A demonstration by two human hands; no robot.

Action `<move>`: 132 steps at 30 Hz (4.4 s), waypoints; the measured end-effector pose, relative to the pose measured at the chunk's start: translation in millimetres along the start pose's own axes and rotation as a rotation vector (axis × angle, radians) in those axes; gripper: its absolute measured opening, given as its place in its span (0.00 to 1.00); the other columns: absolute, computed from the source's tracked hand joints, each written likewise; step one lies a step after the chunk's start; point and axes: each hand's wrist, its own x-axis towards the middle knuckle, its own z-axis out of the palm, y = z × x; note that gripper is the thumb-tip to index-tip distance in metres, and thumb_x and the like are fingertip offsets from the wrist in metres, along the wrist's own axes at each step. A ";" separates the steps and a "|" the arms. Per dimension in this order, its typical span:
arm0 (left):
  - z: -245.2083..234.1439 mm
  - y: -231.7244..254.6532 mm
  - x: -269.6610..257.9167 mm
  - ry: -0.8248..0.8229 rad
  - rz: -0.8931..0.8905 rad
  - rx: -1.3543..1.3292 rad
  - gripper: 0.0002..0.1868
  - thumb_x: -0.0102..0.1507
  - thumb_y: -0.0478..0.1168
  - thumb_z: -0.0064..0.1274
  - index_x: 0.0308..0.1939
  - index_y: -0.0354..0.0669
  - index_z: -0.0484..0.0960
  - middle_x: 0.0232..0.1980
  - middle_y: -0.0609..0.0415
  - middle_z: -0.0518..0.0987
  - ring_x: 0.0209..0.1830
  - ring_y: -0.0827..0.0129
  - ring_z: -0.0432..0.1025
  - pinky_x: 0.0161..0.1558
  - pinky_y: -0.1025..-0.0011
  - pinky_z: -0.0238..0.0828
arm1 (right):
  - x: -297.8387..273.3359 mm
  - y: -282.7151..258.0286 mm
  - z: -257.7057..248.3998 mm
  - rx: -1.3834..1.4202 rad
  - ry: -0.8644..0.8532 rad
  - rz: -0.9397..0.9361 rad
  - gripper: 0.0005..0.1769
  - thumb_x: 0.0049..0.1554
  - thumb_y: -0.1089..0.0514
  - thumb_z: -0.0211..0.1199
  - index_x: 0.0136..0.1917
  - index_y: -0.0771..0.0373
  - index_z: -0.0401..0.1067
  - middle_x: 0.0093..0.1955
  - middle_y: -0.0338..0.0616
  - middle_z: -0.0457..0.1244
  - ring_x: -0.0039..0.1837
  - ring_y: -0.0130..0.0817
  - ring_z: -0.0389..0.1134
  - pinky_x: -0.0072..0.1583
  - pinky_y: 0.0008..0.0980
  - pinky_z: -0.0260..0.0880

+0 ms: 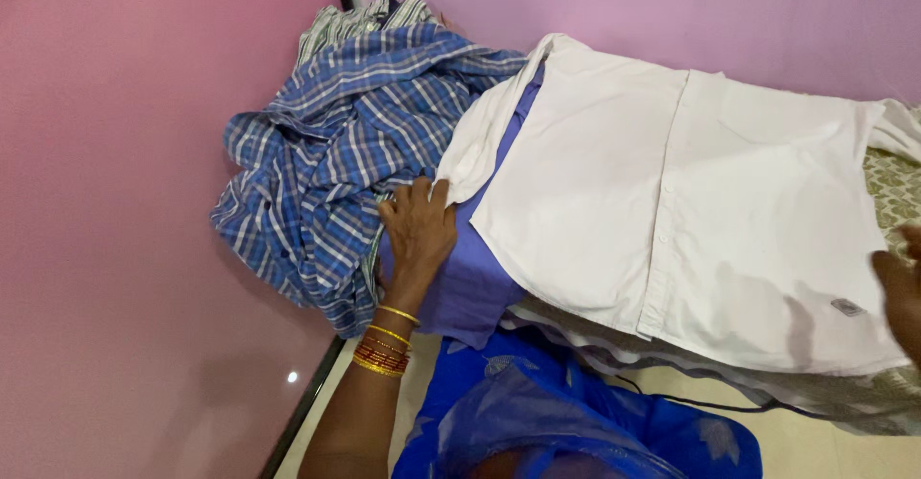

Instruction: The person irons a white shirt laid out on a patterned surface. They smooth the fabric with their hands, then use a blue and white iron to press the front, sleeves, and collar areas. The shirt is adjusted and repositioned several times during the process.

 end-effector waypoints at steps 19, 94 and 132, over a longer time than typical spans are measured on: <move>-76.0 -9.8 83.7 -0.113 -0.414 -1.294 0.18 0.61 0.37 0.55 0.55 0.40 0.82 0.37 0.52 0.86 0.28 0.72 0.79 0.28 0.71 0.70 | 40.2 -133.2 118.1 0.657 -0.589 0.079 0.18 0.57 0.58 0.65 0.60 0.64 0.78 0.51 0.47 0.73 0.53 0.35 0.73 0.57 0.32 0.73; -84.0 -78.2 22.2 -0.278 -0.281 -0.707 0.06 0.48 0.33 0.62 0.28 0.39 0.83 0.25 0.51 0.84 0.21 0.67 0.79 0.29 0.64 0.71 | 314.3 -204.1 376.2 -0.190 -0.059 -0.439 0.06 0.57 0.55 0.70 0.49 0.54 0.81 0.49 0.46 0.66 0.48 0.48 0.70 0.47 0.47 0.70; 38.7 11.1 -93.3 -0.263 0.427 -0.526 0.11 0.58 0.44 0.59 0.24 0.48 0.76 0.21 0.57 0.67 0.23 0.70 0.73 0.31 0.62 0.65 | 313.7 -136.0 412.3 0.484 -0.431 0.121 0.22 0.48 0.83 0.48 0.41 0.66 0.79 0.43 0.44 0.71 0.43 0.27 0.69 0.47 0.26 0.73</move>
